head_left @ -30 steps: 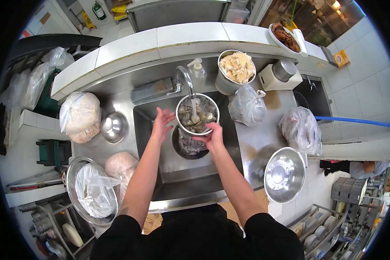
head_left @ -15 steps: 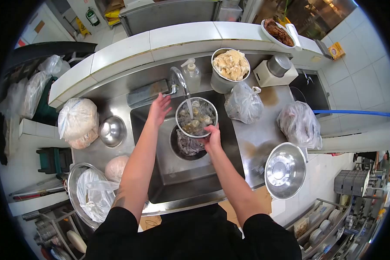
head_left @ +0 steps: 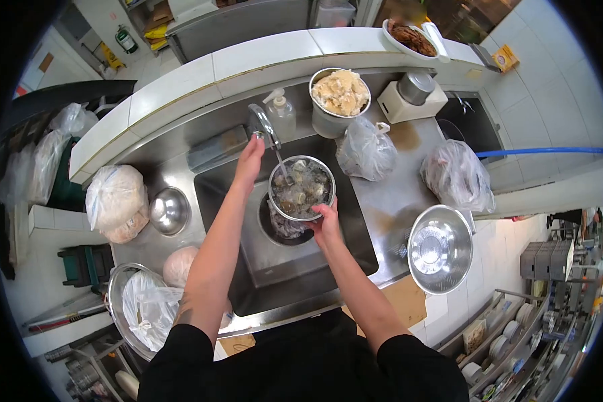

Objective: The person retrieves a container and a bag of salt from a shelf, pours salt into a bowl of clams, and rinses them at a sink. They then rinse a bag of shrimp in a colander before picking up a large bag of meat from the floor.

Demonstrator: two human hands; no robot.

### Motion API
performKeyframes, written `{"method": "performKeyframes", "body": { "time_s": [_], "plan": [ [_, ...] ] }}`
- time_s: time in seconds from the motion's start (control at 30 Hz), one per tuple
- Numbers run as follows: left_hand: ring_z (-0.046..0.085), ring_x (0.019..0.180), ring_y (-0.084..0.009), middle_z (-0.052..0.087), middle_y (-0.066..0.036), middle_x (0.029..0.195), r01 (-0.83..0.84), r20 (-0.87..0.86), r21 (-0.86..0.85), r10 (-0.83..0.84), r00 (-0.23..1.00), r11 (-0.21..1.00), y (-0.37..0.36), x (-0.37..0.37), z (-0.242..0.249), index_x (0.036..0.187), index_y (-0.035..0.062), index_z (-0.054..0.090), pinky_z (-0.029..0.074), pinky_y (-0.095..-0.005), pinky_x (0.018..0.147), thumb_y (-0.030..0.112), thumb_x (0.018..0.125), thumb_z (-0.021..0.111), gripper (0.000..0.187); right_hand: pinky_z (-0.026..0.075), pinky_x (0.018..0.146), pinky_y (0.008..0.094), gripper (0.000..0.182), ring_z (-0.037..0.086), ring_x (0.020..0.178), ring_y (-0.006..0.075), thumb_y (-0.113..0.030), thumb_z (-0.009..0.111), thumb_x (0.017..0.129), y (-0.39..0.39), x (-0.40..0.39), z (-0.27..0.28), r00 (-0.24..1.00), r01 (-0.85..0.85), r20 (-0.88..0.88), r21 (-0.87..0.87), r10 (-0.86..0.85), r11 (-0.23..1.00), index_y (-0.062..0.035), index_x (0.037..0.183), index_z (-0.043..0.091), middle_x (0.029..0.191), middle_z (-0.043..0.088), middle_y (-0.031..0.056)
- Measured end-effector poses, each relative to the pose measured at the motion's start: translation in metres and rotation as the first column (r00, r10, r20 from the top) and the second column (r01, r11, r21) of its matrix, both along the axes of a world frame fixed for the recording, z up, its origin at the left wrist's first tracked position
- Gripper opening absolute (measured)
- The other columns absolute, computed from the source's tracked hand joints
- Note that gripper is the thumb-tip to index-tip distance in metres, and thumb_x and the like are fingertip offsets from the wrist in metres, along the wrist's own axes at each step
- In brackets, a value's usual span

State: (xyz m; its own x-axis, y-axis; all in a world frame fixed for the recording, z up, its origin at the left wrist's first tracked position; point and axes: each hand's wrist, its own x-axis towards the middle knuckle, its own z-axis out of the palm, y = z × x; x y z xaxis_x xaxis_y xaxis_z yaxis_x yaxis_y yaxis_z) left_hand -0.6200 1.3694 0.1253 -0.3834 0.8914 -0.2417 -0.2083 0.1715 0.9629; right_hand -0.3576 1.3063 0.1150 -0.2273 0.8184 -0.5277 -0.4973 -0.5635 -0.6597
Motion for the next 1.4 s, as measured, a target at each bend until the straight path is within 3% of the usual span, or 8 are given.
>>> {"method": "performKeyframes", "body": {
  "time_s": [0.1, 0.27, 0.33, 0.4, 0.73, 0.9, 1.27, 1.4],
  "plan": [
    [0.033, 0.15, -0.0214, 0.037, -0.013, 0.163, 0.062, -0.148, -0.07, -0.072, 0.986, 0.996, -0.008, -0.009, 0.011, 0.155, 0.0043, 0.04, 0.024, -0.0308, 0.121, 0.045, 0.107, 0.05, 0.063, 0.062, 0.066, 0.0362, 0.076, 0.064, 0.105, 0.0215, -0.006, 0.056, 0.075, -0.018, 0.017, 0.007, 0.998, 0.062, 0.009, -0.032, -0.062, 0.998, -0.024, 0.148, 0.042, 0.127, 0.057, 0.0082],
    [0.043, 0.142, -0.0213, 0.044, -0.011, 0.158, -0.144, -0.184, -0.029, 0.136, 0.973, 0.989, -0.076, 0.014, -0.032, 0.156, 0.0066, 0.04, 0.034, -0.0342, 0.115, 0.056, 0.105, 0.046, 0.071, 0.06, 0.067, 0.0322, 0.08, 0.064, 0.104, 0.0183, -0.005, 0.059, 0.075, -0.051, 0.07, 0.025, 0.997, 0.066, 0.048, 0.018, -0.067, 0.998, -0.0224, 0.15, 0.04, 0.13, 0.058, 0.0067],
    [0.034, 0.149, -0.0278, 0.034, -0.008, 0.165, 0.055, -0.067, -0.228, -0.072, 0.995, 0.972, -0.127, 0.081, -0.001, 0.163, 0.0171, 0.025, 0.029, -0.0571, 0.116, 0.073, 0.1, 0.038, 0.085, 0.061, 0.069, 0.032, 0.079, 0.064, 0.105, 0.0184, -0.006, 0.06, 0.075, -0.063, 0.091, 0.036, 0.996, 0.088, 0.031, 0.034, -0.089, 0.996, -0.0223, 0.15, 0.04, 0.13, 0.058, 0.0063],
    [0.038, 0.146, -0.03, 0.036, -0.006, 0.163, 0.296, 0.151, -0.236, -0.267, 0.952, 0.925, -0.167, 0.142, 0.008, 0.164, 0.0179, 0.02, 0.034, -0.0646, 0.109, 0.081, 0.095, 0.034, 0.094, 0.061, 0.074, 0.0372, 0.079, 0.063, 0.109, 0.0203, -0.005, 0.06, 0.076, -0.077, 0.115, 0.047, 0.997, 0.074, 0.018, 0.004, -0.074, 0.997, -0.0233, 0.151, 0.04, 0.132, 0.057, 0.0069],
    [0.058, 0.128, -0.024, 0.054, -0.01, 0.146, 0.397, 0.246, -0.242, -0.34, 0.908, 0.885, -0.256, 0.343, 0.1, 0.155, 0.0108, 0.035, 0.052, -0.0454, 0.101, 0.064, 0.104, 0.038, 0.074, 0.06, 0.086, 0.0484, 0.08, 0.058, 0.119, 0.0233, -0.004, 0.061, 0.079, -0.193, 0.287, 0.121, 0.986, 0.15, -0.079, 0.051, -0.146, 0.987, -0.0229, 0.153, 0.037, 0.137, 0.054, 0.0056],
    [0.062, 0.124, -0.0233, 0.055, -0.011, 0.144, 0.546, 0.303, -0.108, -0.495, 0.814, 0.831, -0.3, 0.475, 0.149, 0.153, 0.0087, 0.036, 0.056, -0.0413, 0.096, 0.065, 0.104, 0.035, 0.075, 0.054, 0.094, 0.0468, 0.08, 0.054, 0.127, 0.0228, -0.027, 0.068, 0.093, -0.276, 0.419, 0.156, 0.984, 0.172, 0.024, 0.102, -0.175, 0.98, -0.0279, 0.16, 0.024, 0.144, 0.051, 0.0054],
    [0.07, 0.11, -0.0238, 0.064, -0.013, 0.133, 0.944, 0.334, -0.137, -0.883, 0.329, 0.299, -0.381, 0.814, 0.135, 0.146, 0.0056, 0.043, 0.064, -0.0403, 0.084, 0.056, 0.108, 0.033, 0.064, 0.056, 0.095, 0.0472, 0.073, 0.055, 0.125, 0.0241, -0.024, 0.068, 0.09, -0.479, 0.689, 0.152, 0.663, 0.721, 0.184, 0.104, -0.725, 0.685, -0.0217, 0.154, 0.034, 0.138, 0.053, 0.0086],
    [0.068, 0.117, -0.0278, 0.063, -0.015, 0.135, 0.981, 0.36, -0.189, -0.928, 0.1, 0.033, -0.42, 0.95, 0.107, 0.147, 0.0054, 0.044, 0.063, -0.0465, 0.089, 0.057, 0.108, 0.028, 0.066, 0.052, 0.096, 0.0467, 0.077, 0.053, 0.127, 0.0258, -0.042, 0.068, 0.093, -0.548, 0.775, 0.128, 0.474, 0.844, 0.302, 0.113, -0.827, 0.524, -0.0199, 0.156, 0.03, 0.14, 0.053, 0.0091]
  ]
}}
